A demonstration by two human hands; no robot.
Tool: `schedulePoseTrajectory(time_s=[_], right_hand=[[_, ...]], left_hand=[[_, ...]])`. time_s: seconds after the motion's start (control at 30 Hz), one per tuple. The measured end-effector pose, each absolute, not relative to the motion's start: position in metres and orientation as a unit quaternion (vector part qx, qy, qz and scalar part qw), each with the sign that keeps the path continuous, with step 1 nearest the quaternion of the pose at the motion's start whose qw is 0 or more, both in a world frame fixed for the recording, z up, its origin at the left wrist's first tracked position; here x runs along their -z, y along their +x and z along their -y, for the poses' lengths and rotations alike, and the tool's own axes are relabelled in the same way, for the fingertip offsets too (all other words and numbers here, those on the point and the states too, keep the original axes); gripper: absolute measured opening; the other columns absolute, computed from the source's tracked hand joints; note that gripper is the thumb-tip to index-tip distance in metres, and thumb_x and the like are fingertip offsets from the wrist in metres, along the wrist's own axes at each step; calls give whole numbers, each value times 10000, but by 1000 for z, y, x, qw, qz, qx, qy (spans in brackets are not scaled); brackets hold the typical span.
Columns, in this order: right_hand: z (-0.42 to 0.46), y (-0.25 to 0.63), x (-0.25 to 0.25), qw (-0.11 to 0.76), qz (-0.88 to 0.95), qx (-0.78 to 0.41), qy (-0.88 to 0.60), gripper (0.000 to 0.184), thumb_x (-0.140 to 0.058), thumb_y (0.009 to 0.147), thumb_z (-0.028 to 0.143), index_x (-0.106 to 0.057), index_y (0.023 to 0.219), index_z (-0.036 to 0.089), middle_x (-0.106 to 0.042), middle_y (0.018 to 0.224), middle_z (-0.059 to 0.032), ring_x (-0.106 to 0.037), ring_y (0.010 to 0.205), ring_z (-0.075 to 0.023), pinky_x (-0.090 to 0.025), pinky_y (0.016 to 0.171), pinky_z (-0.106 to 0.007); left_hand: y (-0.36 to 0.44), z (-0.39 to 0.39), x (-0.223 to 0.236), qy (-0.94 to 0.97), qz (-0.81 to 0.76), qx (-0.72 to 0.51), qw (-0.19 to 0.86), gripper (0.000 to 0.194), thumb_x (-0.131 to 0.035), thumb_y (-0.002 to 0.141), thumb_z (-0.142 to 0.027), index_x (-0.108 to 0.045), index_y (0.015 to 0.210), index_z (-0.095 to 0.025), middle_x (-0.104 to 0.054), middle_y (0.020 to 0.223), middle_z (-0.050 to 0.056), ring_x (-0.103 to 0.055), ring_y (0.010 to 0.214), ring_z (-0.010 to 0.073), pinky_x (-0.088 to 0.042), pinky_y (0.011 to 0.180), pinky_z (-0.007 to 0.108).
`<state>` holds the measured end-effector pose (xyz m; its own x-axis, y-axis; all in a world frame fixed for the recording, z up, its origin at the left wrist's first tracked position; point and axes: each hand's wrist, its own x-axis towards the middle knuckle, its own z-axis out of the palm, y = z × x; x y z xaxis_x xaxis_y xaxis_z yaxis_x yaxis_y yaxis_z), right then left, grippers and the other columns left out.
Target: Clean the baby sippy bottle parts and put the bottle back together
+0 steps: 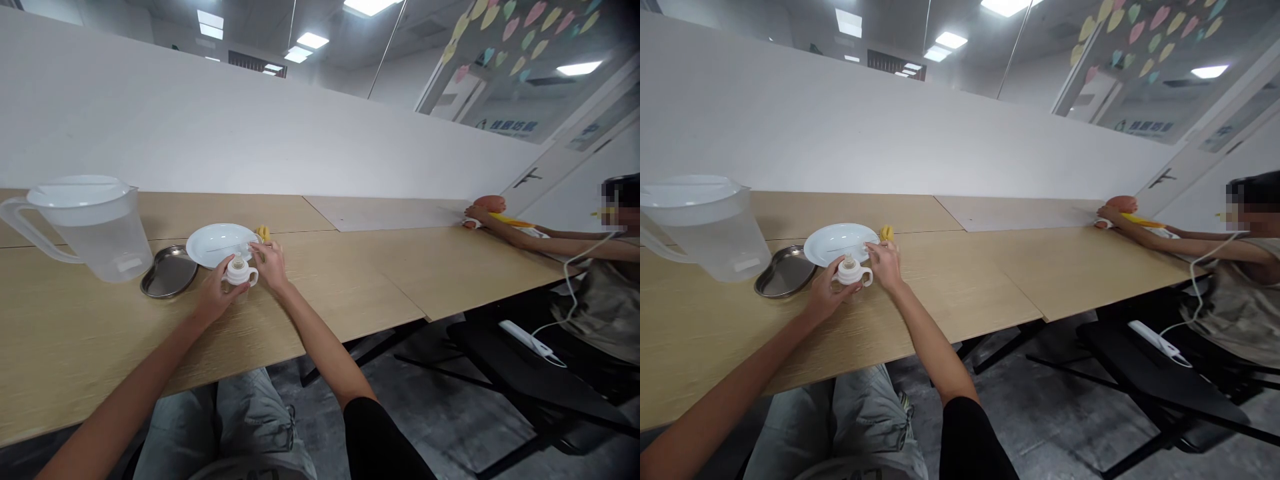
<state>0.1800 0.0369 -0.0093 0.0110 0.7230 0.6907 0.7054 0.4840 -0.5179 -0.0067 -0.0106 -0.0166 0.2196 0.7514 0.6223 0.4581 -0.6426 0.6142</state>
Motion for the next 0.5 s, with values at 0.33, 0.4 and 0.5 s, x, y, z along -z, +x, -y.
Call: schedulePoseTrajectory(time_s=[0.33, 0.4, 0.5], right_hand=[[-39, 183, 12, 463, 727, -49, -505, 212, -601, 900, 163, -745, 1038, 233, -710, 968, -104, -606, 951, -232, -497, 917, -410], [-39, 183, 13, 460, 737, -64, -491, 268, -558, 916, 151, -718, 1116, 228, -710, 976, -106, -626, 918, -220, -517, 881, -392], [-39, 184, 13, 455, 748, -86, -475, 323, -499, 921, 128, -687, 1166, 221, -718, 1003, -105, -648, 921, -216, -528, 873, -383]], left_hand=[[-7, 10, 16, 765, -393, -485, 161, 712, -671, 790, -598, -528, 1331, -159, -654, 1286, 155, -628, 1178, 292, -504, 1001, 417], [-7, 10, 17, 765, -390, -487, 159, 703, -668, 793, -597, -532, 1325, -156, -654, 1286, 156, -630, 1176, 290, -506, 1000, 414], [-7, 10, 17, 764, -396, -484, 160, 704, -663, 789, -609, -535, 1319, -165, -656, 1285, 151, -631, 1173, 290, -506, 997, 411]])
